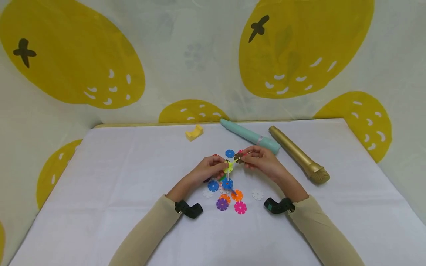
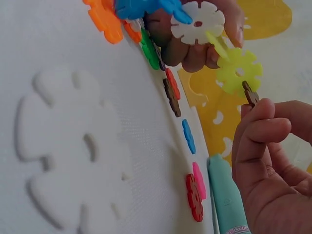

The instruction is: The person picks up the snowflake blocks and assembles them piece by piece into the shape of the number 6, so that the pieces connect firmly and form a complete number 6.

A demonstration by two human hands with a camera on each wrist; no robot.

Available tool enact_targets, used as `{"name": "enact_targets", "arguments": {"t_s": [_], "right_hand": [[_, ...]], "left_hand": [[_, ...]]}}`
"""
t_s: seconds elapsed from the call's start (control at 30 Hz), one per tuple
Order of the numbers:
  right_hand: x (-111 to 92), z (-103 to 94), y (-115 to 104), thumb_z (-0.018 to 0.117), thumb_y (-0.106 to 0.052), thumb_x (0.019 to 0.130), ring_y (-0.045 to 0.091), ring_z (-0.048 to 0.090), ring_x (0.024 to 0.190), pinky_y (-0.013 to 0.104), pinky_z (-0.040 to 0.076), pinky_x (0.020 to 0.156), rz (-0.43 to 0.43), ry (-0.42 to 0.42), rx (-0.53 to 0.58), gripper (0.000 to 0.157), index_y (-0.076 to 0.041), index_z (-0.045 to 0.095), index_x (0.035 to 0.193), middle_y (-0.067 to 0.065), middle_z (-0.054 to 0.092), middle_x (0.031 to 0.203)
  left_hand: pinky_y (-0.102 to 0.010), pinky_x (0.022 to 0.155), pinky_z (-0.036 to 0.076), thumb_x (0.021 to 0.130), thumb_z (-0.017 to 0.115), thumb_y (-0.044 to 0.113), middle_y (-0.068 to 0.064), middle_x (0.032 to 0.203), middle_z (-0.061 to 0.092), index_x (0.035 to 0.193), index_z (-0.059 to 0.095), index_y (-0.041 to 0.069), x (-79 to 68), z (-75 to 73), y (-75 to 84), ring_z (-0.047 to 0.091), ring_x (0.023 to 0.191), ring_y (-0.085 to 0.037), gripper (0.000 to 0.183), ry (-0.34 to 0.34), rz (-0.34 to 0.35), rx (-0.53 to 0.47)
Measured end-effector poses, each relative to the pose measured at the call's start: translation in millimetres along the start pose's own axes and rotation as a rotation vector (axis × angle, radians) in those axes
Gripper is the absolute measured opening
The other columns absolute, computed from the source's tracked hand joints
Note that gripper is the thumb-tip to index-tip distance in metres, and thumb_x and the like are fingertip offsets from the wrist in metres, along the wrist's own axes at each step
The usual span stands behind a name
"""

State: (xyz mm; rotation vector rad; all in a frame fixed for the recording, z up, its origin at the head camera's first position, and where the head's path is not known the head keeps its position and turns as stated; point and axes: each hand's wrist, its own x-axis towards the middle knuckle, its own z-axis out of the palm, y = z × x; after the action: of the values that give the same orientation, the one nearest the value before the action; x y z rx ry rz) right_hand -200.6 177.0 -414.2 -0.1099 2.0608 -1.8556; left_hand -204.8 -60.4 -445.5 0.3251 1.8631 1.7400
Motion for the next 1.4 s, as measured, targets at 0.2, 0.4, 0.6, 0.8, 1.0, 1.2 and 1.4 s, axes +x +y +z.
{"name": "enact_targets", "arguments": {"t_s": [0.2, 0.4, 0.6, 0.8, 1.0, 1.2, 1.4], "right_hand": [[1.1, 7.6, 2.7, 0.068, -0.007, 0.091, 0.014, 0.06, 0.066, 0.024, 0.052, 0.064, -0.028, -0.039, -0.054, 0.021, 0.006, 0.057, 0.103, 0.006, 0.066, 0.083], [1.3, 12.2, 2.0, 0.069, -0.008, 0.091, 0.019, 0.06, 0.069, 0.025, 0.051, 0.063, -0.048, -0.058, -0.119, 0.021, 0.006, 0.059, 0.102, 0.009, 0.064, 0.085], [0.0, 14.2, 2.7, 0.069, -0.01, 0.09, 0.023, 0.062, 0.073, 0.026, 0.051, 0.064, -0.055, -0.092, -0.143, 0.017, 0.001, 0.061, 0.101, 0.009, 0.066, 0.086], [0.8, 8.7, 2.1, 0.068, -0.014, 0.092, 0.026, 0.062, 0.073, 0.028, 0.051, 0.064, -0.051, -0.069, -0.214, 0.02, 0.001, 0.061, 0.103, 0.017, 0.066, 0.09], [3.2, -4.6, 6.8, 0.069, -0.015, 0.091, 0.024, 0.06, 0.072, 0.027, 0.05, 0.062, -0.046, -0.073, -0.302, 0.023, 0.002, 0.062, 0.105, 0.017, 0.065, 0.089], [3.5, -13.1, 10.3, 0.071, -0.012, 0.089, 0.02, 0.057, 0.071, 0.024, 0.049, 0.061, -0.041, -0.043, -0.371, 0.02, 0.004, 0.065, 0.101, 0.008, 0.062, 0.085], [2.1, -15.6, 11.2, 0.073, -0.009, 0.085, 0.018, 0.053, 0.074, 0.021, 0.049, 0.064, 0.01, 0.068, -0.393, 0.023, 0.004, 0.066, 0.104, 0.008, 0.059, 0.085]], "left_hand": [[-0.022, 0.066, 0.044, 0.098, 0.058, 0.025, 0.0, 0.085, 0.056, 0.108, 0.062, 0.002, 0.1, 0.1, -1.9, 0.05, 0.071, -0.012, 0.026, 0.027, 0.017, 0.066], [-0.023, 0.068, 0.041, 0.096, 0.062, 0.027, 0.001, 0.086, 0.058, 0.108, 0.062, 0.002, 1.2, 1.1, -1.2, 0.05, 0.078, -0.012, 0.027, 0.058, 0.008, 0.1], [-0.022, 0.072, 0.046, 0.097, 0.061, 0.022, -0.002, 0.094, 0.064, 0.114, 0.064, 0.0, 0.8, 0.3, -1.0, 0.053, 0.08, -0.013, 0.028, 0.027, 0.028, 0.114], [-0.022, 0.071, 0.046, 0.097, 0.061, 0.022, -0.001, 0.092, 0.063, 0.113, 0.065, 0.001, 0.8, -0.3, -1.6, 0.052, 0.08, -0.013, 0.026, 0.026, 0.039, 0.117], [-0.022, 0.071, 0.046, 0.097, 0.061, 0.022, -0.001, 0.094, 0.063, 0.114, 0.064, 0.001, 0.9, -1.5, -3.8, 0.052, 0.081, -0.013, 0.027, 0.036, 0.041, 0.094], [-0.022, 0.072, 0.047, 0.097, 0.061, 0.022, -0.002, 0.095, 0.063, 0.114, 0.064, 0.002, 0.3, -1.0, -3.7, 0.053, 0.083, -0.014, 0.026, 0.04, 0.026, 0.08], [-0.022, 0.074, 0.047, 0.098, 0.06, 0.022, -0.002, 0.096, 0.062, 0.114, 0.064, 0.001, 0.4, -0.1, -2.7, 0.053, 0.084, -0.014, 0.026, 0.034, 0.026, 0.079]]}}
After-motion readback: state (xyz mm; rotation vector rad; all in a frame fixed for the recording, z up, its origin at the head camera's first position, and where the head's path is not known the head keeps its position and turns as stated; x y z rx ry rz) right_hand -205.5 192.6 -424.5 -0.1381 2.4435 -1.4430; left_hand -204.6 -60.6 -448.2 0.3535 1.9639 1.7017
